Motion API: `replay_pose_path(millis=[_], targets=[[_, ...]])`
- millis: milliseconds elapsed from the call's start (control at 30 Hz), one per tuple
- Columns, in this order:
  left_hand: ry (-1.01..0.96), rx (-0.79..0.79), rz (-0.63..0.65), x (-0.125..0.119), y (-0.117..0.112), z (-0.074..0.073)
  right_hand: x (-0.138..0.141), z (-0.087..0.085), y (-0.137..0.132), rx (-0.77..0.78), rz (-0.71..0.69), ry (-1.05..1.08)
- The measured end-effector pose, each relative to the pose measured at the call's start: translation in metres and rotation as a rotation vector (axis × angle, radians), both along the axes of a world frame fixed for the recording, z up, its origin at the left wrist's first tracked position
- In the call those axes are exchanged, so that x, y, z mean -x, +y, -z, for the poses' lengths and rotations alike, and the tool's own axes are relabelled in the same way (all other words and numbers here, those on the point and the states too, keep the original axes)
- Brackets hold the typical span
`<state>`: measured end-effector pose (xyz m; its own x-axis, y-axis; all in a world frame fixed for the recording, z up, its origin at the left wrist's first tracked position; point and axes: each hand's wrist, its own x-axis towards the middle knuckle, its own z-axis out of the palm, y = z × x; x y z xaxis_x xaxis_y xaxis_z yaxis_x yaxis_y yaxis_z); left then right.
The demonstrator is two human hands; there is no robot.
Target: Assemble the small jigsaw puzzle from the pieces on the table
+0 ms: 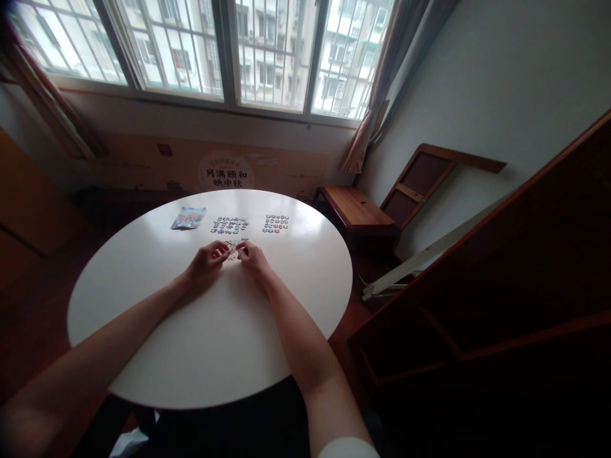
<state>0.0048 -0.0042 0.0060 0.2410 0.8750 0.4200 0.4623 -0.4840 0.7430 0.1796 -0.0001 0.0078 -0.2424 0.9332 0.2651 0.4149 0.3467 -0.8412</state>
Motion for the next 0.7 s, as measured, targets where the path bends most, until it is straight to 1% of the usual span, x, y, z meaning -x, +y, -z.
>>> replay_pose_path(millis=[300,700], targets=[[0.033,-0.042,0.009,-0.0007,-0.0037,-0.0036,0.0009,-0.0026,-0.0019,0.002,0.003,0.004],[0.035,-0.075,0.011,-0.0002,-0.0008,0.0010,0.0005,-0.0023,-0.0008,-0.012,0.006,0.000]])
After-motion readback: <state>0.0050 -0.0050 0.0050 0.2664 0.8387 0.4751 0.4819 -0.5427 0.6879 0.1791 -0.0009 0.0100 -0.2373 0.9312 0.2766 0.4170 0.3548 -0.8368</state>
